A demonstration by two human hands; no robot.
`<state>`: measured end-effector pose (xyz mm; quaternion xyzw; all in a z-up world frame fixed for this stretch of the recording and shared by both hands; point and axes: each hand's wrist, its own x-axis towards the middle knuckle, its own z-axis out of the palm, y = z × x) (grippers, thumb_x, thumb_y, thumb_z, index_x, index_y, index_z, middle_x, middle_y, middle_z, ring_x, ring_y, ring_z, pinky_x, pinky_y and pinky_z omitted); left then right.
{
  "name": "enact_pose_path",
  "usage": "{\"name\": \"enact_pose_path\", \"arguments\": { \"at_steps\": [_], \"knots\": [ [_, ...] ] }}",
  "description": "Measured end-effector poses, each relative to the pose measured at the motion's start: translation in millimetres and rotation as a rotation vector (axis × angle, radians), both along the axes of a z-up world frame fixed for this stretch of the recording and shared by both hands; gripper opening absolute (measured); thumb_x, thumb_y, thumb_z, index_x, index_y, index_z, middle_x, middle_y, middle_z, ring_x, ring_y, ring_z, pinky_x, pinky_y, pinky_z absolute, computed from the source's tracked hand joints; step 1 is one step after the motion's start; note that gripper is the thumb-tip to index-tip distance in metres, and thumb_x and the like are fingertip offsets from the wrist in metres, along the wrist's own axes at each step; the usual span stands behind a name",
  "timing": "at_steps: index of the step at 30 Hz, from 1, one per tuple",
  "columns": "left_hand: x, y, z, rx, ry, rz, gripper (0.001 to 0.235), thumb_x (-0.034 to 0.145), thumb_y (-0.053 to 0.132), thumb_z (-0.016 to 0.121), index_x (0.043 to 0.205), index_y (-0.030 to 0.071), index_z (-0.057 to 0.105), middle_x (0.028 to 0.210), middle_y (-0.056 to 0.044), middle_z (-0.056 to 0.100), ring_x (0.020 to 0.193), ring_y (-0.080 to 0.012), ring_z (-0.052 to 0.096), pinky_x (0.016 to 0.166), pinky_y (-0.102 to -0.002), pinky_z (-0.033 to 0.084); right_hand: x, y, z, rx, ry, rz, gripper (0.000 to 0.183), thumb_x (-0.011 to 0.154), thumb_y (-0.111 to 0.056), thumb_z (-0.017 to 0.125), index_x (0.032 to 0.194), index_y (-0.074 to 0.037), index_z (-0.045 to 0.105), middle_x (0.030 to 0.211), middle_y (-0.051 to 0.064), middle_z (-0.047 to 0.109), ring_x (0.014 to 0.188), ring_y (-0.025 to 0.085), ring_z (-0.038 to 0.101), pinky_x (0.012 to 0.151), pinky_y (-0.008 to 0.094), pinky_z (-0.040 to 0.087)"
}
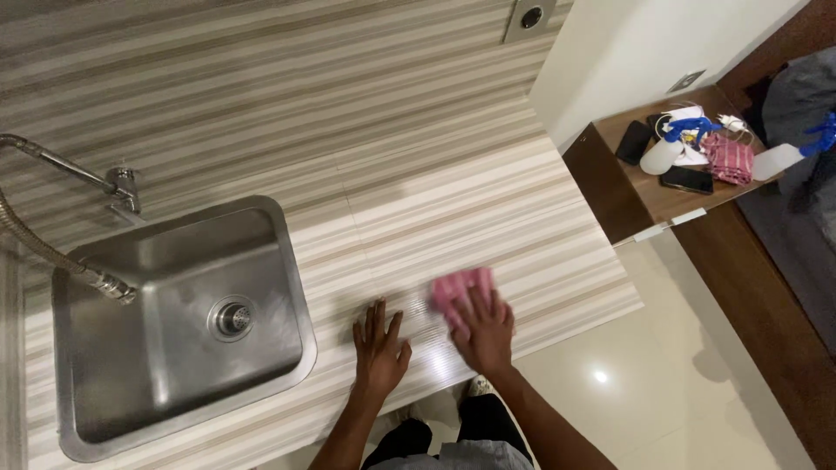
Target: Wiping a countertop next to a sink with a cleaning cloth.
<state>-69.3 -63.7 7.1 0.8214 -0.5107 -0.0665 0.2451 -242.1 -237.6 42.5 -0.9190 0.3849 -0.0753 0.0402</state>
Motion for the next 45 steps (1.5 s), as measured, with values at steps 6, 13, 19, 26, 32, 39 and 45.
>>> {"name": "enact_pose_path", "arguments": {
  "at_steps": [6, 13, 19, 26, 32, 39, 45],
  "knots": [
    [-14, -19, 7, 0.025, 0.007, 0.026, 0.060, 0.090, 0.027, 0.064, 0.146, 0.007, 0.053, 0.166, -0.021, 0.021, 0.151, -0.0442, 0.023, 0.118, -0.068, 0.016, -41, -62, -13, 0.100, -0.102, 0.353, 0.073, 0.086, -0.043, 0.072, 0.152, -0.023, 0.049, 0.167, 0.014, 0.029, 0.149, 0.042, 0.027, 0.112, 0.063, 0.029],
    [-44, -49, 2, 0.015, -0.043, 0.084, 0.059, 0.091, 0.029, 0.065, 0.145, 0.008, 0.052, 0.165, -0.021, 0.021, 0.151, -0.0446, 0.023, 0.117, -0.068, 0.016, -24, -54, 3, 0.058, -0.077, -0.056, 0.076, 0.079, -0.042, 0.071, 0.150, -0.026, 0.049, 0.167, 0.009, 0.024, 0.152, 0.044, 0.023, 0.112, 0.062, 0.028],
    [-67, -74, 6, -0.025, -0.015, 0.119, 0.054, 0.088, 0.030, 0.068, 0.136, 0.008, 0.057, 0.164, -0.022, 0.025, 0.150, -0.0453, 0.025, 0.117, -0.070, 0.018, -66, -94, 2, 0.113, -0.092, 0.618, 0.057, 0.093, -0.049, 0.070, 0.146, -0.033, 0.054, 0.168, 0.014, 0.025, 0.149, 0.043, 0.029, 0.113, 0.066, 0.027],
    [-87, -73, 2, 0.036, 0.024, 0.217, 0.058, 0.088, 0.029, 0.067, 0.140, 0.005, 0.056, 0.164, -0.022, 0.024, 0.150, -0.0440, 0.025, 0.118, -0.068, 0.018, -62, -134, -17, 0.047, 0.005, 0.083, 0.070, 0.092, -0.050, 0.067, 0.154, -0.028, 0.045, 0.168, 0.011, 0.028, 0.148, 0.038, 0.035, 0.115, 0.059, 0.032],
    [-98, -90, 3, 0.065, 0.065, 0.238, 0.057, 0.091, 0.027, 0.064, 0.143, 0.007, 0.055, 0.166, -0.020, 0.022, 0.152, -0.0418, 0.024, 0.119, -0.067, 0.016, -80, -125, -6, 0.123, -0.046, 0.453, 0.070, 0.089, -0.047, 0.066, 0.154, -0.029, 0.046, 0.169, 0.012, 0.028, 0.150, 0.043, 0.032, 0.116, 0.063, 0.030],
    [-85, -85, -4, 0.033, 0.021, 0.181, 0.054, 0.096, 0.027, 0.062, 0.145, 0.007, 0.054, 0.166, -0.020, 0.028, 0.152, -0.0393, 0.028, 0.121, -0.066, 0.017, -80, -169, 18, 0.089, 0.041, 0.103, 0.071, 0.087, -0.046, 0.071, 0.151, -0.029, 0.046, 0.165, 0.011, 0.026, 0.148, 0.045, 0.029, 0.112, 0.065, 0.029],
    [-56, -85, 5, 0.009, 0.036, 0.057, 0.053, 0.093, 0.025, 0.064, 0.143, 0.009, 0.056, 0.163, -0.019, 0.032, 0.149, -0.0398, 0.031, 0.118, -0.065, 0.020, -45, -61, -15, 1.237, -0.826, -0.012, 0.048, 0.094, -0.018, 0.065, 0.141, -0.026, 0.058, 0.138, 0.015, 0.065, 0.131, 0.033, 0.070, 0.100, 0.060, 0.055]
  ]
}}
